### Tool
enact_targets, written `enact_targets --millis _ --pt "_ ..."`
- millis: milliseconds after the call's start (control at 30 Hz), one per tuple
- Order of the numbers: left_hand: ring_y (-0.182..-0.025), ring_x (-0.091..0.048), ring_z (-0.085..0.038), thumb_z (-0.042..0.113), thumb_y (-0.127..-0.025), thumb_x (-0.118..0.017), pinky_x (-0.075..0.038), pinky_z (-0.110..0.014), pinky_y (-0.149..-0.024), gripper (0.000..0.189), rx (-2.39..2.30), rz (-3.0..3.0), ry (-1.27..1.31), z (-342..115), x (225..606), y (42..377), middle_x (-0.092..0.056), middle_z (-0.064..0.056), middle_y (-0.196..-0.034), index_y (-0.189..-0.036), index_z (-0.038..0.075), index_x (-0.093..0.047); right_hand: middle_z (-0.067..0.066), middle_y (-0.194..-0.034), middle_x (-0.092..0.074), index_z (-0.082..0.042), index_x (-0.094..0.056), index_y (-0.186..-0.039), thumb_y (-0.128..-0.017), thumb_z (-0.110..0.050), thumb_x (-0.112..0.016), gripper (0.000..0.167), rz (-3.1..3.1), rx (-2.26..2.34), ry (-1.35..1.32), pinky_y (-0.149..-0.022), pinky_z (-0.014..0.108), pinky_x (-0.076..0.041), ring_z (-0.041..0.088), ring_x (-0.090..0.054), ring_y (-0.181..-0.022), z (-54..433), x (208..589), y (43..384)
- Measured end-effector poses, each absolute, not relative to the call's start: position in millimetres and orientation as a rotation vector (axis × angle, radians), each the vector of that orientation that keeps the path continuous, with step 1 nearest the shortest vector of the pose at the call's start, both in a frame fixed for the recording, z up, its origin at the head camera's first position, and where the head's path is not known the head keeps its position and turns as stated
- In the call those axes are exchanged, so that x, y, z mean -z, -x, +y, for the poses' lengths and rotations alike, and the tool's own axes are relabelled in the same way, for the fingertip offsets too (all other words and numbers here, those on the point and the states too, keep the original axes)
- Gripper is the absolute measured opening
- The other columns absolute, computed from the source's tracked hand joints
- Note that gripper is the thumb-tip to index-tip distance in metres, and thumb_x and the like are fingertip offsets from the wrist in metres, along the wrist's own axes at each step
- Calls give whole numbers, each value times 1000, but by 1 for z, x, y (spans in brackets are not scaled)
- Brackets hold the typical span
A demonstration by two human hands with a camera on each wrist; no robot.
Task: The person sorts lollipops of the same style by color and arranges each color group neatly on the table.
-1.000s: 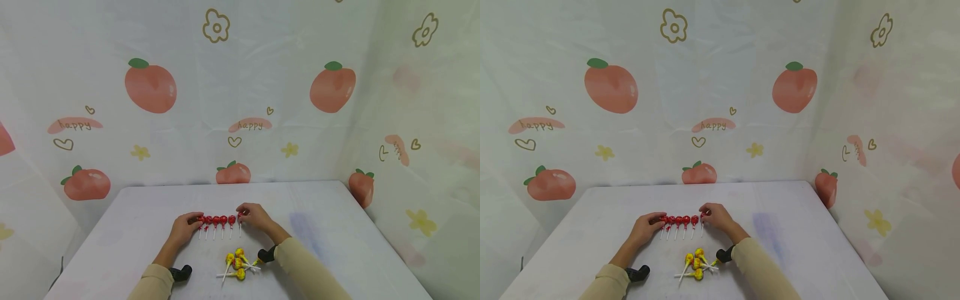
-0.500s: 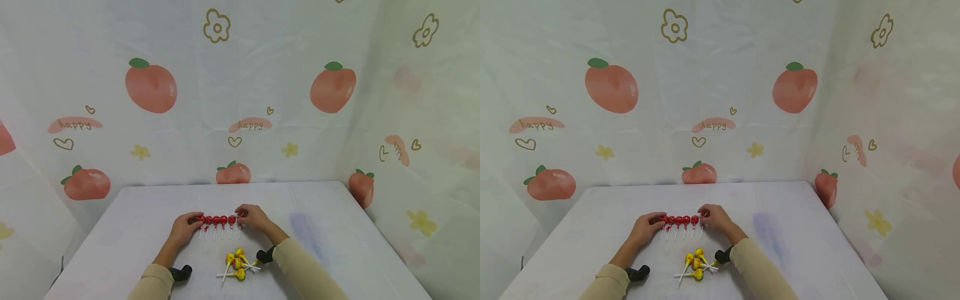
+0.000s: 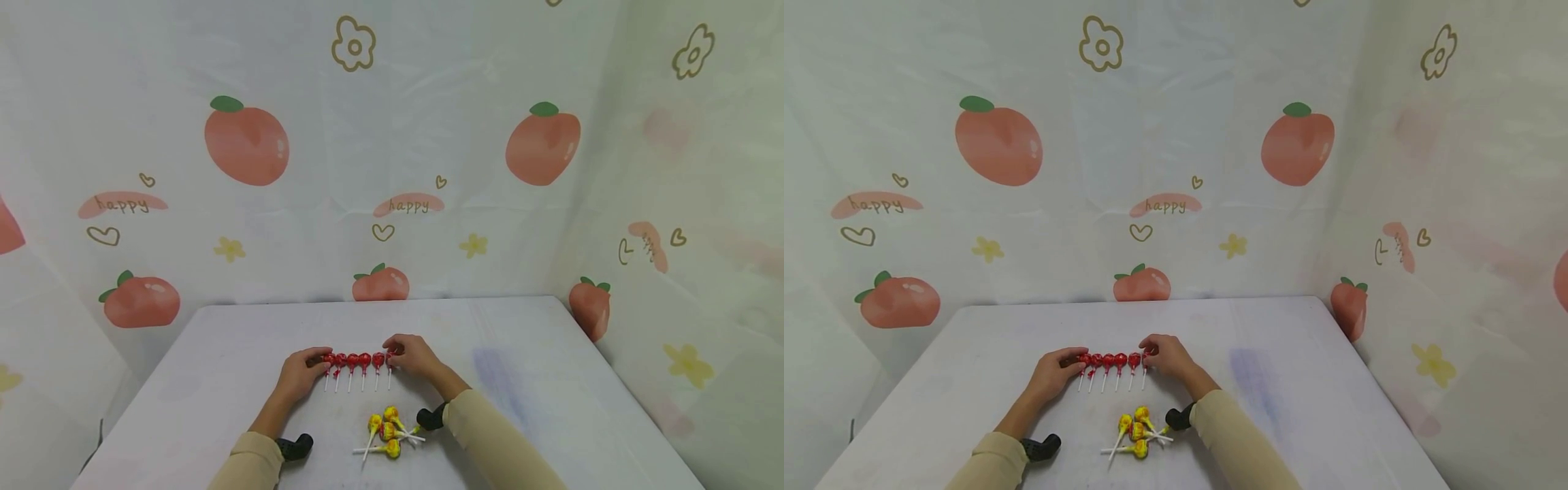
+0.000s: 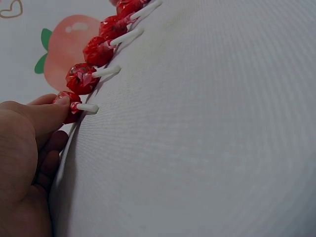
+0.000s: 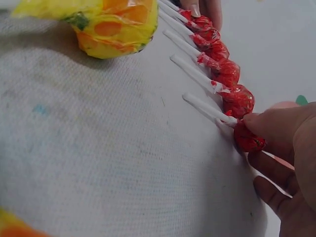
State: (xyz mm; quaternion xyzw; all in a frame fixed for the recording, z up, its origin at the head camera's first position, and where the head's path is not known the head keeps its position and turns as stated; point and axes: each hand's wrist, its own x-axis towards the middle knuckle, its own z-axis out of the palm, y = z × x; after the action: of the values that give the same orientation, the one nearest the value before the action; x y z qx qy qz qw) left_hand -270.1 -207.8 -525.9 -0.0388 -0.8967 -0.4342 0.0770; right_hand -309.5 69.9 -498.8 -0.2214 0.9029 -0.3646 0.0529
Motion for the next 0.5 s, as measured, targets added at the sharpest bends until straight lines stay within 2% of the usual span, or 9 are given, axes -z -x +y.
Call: enact_targets --millis 500 --pt "-105 -60 -27 9 -90 -69 -46 -50 -94 30 1301 -2694 137 -208 527 271 -67 -7 -111 -120 10 -69 -4 -98 -65 -12 -68 -111 -88 -13 -72 24 2752 1110 665 -73 28 -51 13 -58 -87 67 499 308"
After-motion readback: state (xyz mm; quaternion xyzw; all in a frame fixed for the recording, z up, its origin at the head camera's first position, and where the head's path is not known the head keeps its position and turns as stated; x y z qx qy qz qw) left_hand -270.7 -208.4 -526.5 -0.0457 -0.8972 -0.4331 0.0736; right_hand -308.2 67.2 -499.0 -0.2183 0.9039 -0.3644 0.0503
